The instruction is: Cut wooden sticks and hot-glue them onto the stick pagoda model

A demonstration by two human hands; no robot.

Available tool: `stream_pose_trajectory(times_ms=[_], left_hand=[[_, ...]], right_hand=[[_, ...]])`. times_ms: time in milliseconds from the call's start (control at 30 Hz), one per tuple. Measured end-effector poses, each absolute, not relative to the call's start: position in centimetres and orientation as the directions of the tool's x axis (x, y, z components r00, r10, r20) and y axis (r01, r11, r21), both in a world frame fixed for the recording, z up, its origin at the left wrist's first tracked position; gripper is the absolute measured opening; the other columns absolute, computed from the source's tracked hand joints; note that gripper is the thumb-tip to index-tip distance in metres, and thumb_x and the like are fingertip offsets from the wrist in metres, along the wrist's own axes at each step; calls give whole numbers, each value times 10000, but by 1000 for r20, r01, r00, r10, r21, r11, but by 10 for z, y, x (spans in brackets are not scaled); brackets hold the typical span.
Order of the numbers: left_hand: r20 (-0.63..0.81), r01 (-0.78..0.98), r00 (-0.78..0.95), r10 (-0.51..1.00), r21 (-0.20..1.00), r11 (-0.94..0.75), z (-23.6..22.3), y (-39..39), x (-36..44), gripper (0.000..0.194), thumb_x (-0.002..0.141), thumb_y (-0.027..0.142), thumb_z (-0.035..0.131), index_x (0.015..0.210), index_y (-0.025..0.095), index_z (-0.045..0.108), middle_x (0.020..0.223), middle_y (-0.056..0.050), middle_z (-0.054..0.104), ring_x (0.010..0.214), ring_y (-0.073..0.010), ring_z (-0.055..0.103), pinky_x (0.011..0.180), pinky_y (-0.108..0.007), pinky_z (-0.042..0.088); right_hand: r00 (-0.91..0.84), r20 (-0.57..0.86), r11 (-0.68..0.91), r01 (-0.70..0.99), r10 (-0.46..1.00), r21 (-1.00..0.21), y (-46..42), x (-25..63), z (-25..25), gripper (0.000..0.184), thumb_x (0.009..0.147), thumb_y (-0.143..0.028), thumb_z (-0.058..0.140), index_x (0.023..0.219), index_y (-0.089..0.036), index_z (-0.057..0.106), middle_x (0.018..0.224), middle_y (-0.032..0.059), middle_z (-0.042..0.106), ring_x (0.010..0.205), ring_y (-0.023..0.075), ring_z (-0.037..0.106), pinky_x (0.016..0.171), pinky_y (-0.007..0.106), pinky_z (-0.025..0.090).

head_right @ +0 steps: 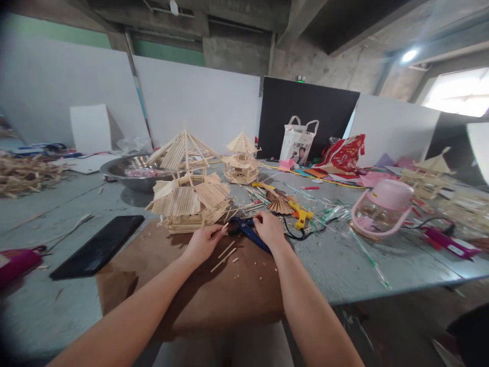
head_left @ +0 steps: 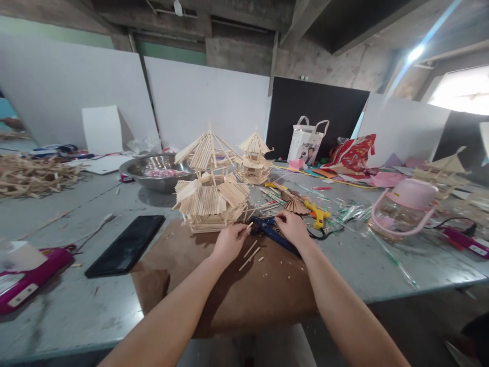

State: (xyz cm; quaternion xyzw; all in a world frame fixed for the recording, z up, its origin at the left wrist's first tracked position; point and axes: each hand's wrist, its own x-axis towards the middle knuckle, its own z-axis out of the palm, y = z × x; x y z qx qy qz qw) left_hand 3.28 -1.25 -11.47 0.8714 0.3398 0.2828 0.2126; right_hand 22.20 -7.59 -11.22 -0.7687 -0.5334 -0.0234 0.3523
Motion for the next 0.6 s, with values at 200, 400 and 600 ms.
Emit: stream_pose_trajectory(times_ms=[200, 400, 600], left_hand=[[339, 501, 604, 721, 543, -674, -114, -11, 33, 319, 786, 322, 361, 791, 159, 635, 660, -31, 608, 590, -119, 488, 553, -203, 323], [281, 549, 574, 769, 565, -616, -114, -8, 32, 296, 781, 305, 388, 822, 156, 641, 648, -36, 604, 589, -119, 490, 563, -204, 324], [303, 514, 582, 755, 582, -630, -114, -8, 32, 268, 773, 265, 406, 850, 166, 643, 727, -50, 633, 641, -138, 527, 600, -218, 344]], right_hand=[[493, 379, -297, 832, 784, -468, -76, 232, -112, 168, 735, -229, 445, 785, -213, 604, 814, 62, 632, 782, 203, 565, 639, 303, 403], [491, 336, -343, 844, 804, -413, -71, 238, -116, 168, 729, -248, 461, 798, -208, 610, 831, 48, 626, 840, 192, 544, 695, 288, 392], [523, 306, -413, 837, 795, -358, -68, 246, -117, 242, 748, -213, 408, 877, -167, 607, 907, 88, 604, 901, 212, 512, 770, 316, 368]])
